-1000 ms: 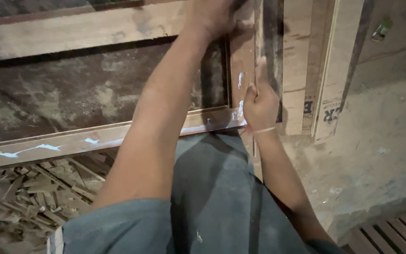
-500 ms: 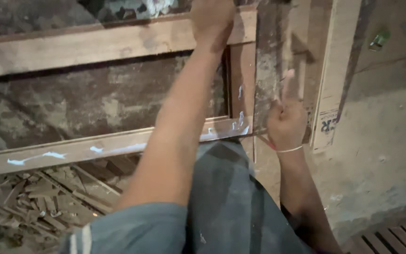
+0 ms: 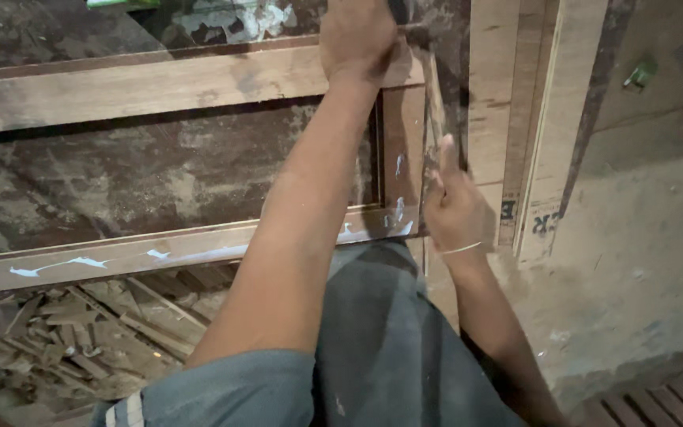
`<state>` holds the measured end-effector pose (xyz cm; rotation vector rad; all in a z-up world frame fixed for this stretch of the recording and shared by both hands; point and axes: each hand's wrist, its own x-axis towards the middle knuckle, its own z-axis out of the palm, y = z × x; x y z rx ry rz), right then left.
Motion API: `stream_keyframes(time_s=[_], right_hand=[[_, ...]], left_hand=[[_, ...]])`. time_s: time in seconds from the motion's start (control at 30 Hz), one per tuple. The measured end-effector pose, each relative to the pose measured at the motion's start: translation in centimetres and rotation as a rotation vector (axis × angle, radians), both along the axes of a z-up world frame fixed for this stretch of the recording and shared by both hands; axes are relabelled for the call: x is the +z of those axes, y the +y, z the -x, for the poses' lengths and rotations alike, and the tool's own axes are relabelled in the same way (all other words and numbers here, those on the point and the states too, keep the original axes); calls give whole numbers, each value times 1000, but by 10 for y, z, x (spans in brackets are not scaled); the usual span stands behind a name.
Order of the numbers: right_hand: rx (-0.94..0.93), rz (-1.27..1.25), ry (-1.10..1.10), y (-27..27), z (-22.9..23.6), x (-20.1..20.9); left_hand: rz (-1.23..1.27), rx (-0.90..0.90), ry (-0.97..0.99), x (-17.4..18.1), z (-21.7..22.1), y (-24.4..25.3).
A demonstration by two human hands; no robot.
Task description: The person applies glue to wooden pieces and uses a hammer to join them together, assembling a rectangular frame on a workbench.
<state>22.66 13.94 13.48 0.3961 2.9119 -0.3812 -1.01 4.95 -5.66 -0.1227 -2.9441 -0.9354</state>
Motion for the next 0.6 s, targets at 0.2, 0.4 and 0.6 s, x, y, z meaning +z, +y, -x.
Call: stream_keyframes(time_s=[0.2, 0.4, 0.6], right_hand=[[28, 262, 435, 3, -10, -6], [92, 23, 215, 7, -14, -6], [11, 96, 590, 4, -18, -8]], left_hand=[[-3, 36, -132, 2, -1, 1], [65, -55, -41, 1, -7, -1], [40, -35, -112, -2, -7, 0]])
